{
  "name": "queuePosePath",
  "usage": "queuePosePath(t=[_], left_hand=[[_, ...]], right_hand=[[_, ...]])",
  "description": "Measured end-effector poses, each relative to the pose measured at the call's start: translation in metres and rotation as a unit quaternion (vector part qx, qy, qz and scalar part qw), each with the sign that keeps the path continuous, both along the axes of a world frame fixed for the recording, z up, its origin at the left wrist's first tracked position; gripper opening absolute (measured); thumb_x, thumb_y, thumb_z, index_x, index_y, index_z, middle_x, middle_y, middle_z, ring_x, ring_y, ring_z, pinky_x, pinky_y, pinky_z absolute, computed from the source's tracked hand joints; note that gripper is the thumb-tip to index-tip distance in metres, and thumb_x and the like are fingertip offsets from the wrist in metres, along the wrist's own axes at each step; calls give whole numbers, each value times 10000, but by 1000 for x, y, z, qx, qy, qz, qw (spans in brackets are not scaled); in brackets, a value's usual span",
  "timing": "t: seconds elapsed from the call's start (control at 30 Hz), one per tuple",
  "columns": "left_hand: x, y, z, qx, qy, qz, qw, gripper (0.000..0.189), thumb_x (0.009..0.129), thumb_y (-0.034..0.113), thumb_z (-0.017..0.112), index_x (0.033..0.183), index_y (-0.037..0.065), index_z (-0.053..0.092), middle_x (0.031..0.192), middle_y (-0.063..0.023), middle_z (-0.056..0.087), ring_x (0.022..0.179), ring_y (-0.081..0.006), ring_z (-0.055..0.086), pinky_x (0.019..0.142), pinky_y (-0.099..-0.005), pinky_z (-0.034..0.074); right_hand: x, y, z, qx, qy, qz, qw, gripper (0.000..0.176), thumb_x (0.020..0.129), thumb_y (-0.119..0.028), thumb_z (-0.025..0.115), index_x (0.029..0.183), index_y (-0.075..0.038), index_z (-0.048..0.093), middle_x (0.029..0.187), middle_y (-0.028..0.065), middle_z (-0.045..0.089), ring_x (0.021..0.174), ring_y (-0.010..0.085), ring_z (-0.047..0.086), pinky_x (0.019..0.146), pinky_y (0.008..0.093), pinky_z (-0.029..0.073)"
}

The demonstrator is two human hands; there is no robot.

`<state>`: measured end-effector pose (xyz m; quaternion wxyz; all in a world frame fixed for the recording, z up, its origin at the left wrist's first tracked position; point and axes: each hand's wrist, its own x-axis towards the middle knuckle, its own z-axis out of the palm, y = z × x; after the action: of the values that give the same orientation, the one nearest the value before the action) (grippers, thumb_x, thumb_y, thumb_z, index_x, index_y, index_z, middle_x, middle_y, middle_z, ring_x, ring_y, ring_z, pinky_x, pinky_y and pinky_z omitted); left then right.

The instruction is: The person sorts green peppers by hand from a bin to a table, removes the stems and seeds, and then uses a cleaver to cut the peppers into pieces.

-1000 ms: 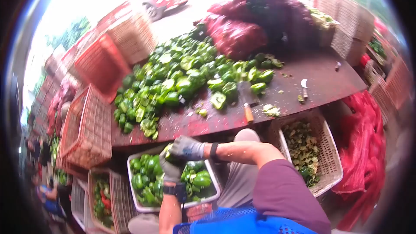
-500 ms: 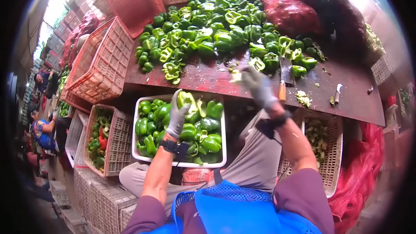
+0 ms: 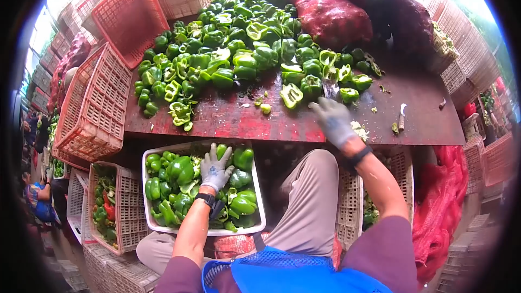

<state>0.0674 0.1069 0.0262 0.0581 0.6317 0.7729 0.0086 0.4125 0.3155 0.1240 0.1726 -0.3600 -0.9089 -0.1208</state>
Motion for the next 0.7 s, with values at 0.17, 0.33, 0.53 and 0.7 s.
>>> queuePosePath(t=[0.17, 0.33, 0.53, 0.7], left_hand=[[3, -3, 5, 12, -9, -6, 1000, 700, 805, 462, 660, 1435, 390, 364, 1541, -172, 211, 1274, -434, 363, 999, -502, 341], [12, -18, 2, 81, 1, -4, 997, 705, 797, 445, 663, 1433, 343, 379, 1544, -164, 195, 1367, -446, 241, 1087, -559, 224], [30, -26, 16, 225, -235, 27, 945, 641, 807, 331, 687, 1374, 123, 471, 1504, -250, 225, 1360, -403, 298, 1087, -470, 294], [50, -7, 14, 197, -619, 105, 753, 675, 903, 226, 647, 1468, 112, 296, 1459, -181, 313, 856, -176, 627, 726, -286, 526]], right_hand=[[-110, 91, -8, -1, -207, 28, 978, 369, 811, -233, 592, 1176, -197, 623, 1133, 108, 591, 1016, 283, 582, 802, 398, 482], [-155, 116, -38, 8, -392, -36, 919, 259, 823, -253, 608, 1049, -197, 720, 1108, 55, 668, 1056, 252, 608, 857, 373, 462], [-130, 100, -35, -71, -285, -117, 949, 168, 794, -243, 646, 895, -148, 740, 946, 110, 712, 891, 265, 696, 735, 383, 550], [-144, 20, 14, -165, -90, -32, 982, 273, 764, -265, 638, 959, -77, 678, 892, 171, 684, 829, 336, 677, 714, 418, 542]])
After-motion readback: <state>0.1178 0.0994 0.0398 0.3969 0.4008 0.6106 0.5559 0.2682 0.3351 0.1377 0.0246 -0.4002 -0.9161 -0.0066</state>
